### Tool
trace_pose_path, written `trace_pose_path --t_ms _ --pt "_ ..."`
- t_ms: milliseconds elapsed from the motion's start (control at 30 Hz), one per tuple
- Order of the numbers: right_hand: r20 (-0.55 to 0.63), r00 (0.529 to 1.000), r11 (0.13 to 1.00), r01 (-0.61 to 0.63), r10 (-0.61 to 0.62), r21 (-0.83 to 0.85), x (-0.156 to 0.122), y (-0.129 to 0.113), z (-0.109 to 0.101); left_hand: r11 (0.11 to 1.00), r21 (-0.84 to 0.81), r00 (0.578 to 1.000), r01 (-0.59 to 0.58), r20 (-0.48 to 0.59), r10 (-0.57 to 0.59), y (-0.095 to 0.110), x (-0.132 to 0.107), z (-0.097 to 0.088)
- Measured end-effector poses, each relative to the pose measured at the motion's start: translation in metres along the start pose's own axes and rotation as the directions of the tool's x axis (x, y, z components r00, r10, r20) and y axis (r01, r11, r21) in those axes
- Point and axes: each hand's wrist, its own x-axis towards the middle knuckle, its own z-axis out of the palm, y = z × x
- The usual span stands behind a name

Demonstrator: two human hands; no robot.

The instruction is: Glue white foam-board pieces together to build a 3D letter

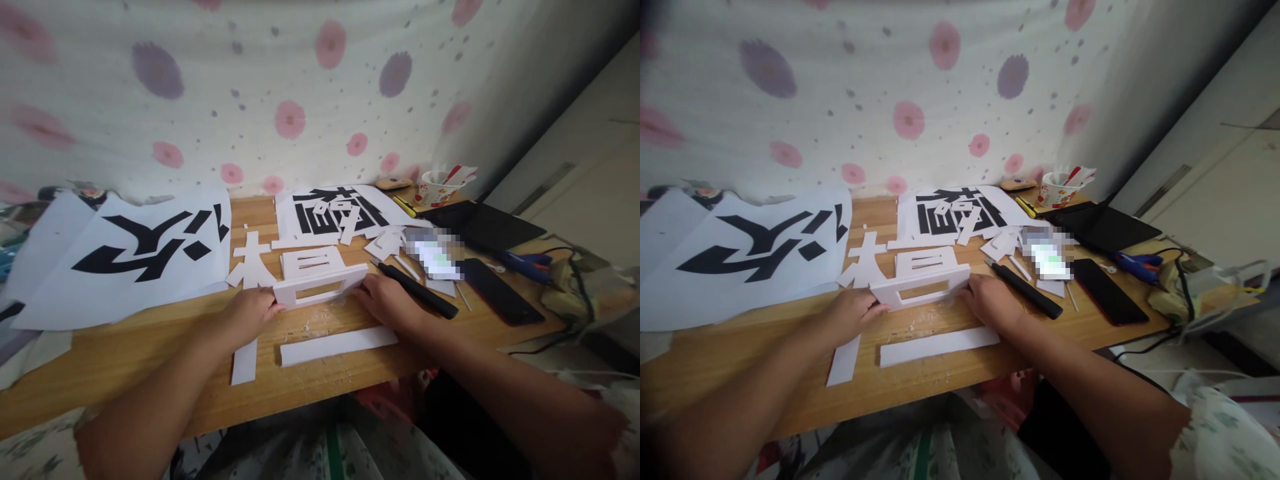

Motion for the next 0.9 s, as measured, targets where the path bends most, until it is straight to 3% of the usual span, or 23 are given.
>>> trace_pose_path --t_ms 100,167,267,367,433,500,567,733,900 --pt "-0.008 1.000 0.999 -0.001 0.001 0.035 0.001 0.003 -0.002 0.997 -0.076 0.999 0.029 -0.018 -0.030 0.001 -0.001 -0.002" --pt "-0.032 0.999 0.991 0.020 -0.016 0.133 0.002 0.007 -0.006 0.969 -0.234 0.996 0.079 -0.021 -0.086 0.003 -0.003 -0.003" --pt "-0.107 0.994 0.905 0.073 -0.030 0.420 0.003 0.015 -0.011 0.784 -0.598 0.984 0.165 0.044 -0.174 0.005 -0.006 -0.004" --pt "-0.117 0.992 0.687 0.059 0.039 0.725 0.003 0.018 -0.014 0.533 -0.819 0.972 0.213 0.121 -0.203 0.006 -0.008 -0.004" --pt "-0.082 0.993 0.457 0.037 0.079 0.889 0.001 0.015 -0.015 0.408 -0.887 0.968 0.217 0.143 -0.204 0.006 -0.008 -0.003" --pt "-0.048 0.995 0.208 0.029 0.086 0.978 -0.001 0.009 -0.015 0.303 -0.931 0.970 0.205 0.150 -0.193 0.007 -0.008 -0.002" --pt "-0.018 0.998 0.027 0.017 0.057 1.000 -0.004 0.001 -0.014 0.222 -0.956 0.972 0.194 0.155 -0.179 0.008 -0.008 -0.001" --pt "0.064 0.996 -0.158 -0.073 -0.060 0.985 -0.011 -0.023 -0.012 0.120 -0.965 0.964 0.234 0.214 -0.158 0.015 -0.011 0.001" --pt "0.056 0.998 -0.179 -0.053 0.010 0.982 -0.010 -0.035 -0.009 0.084 -0.964 0.963 0.252 0.240 -0.125 0.017 -0.013 0.004"
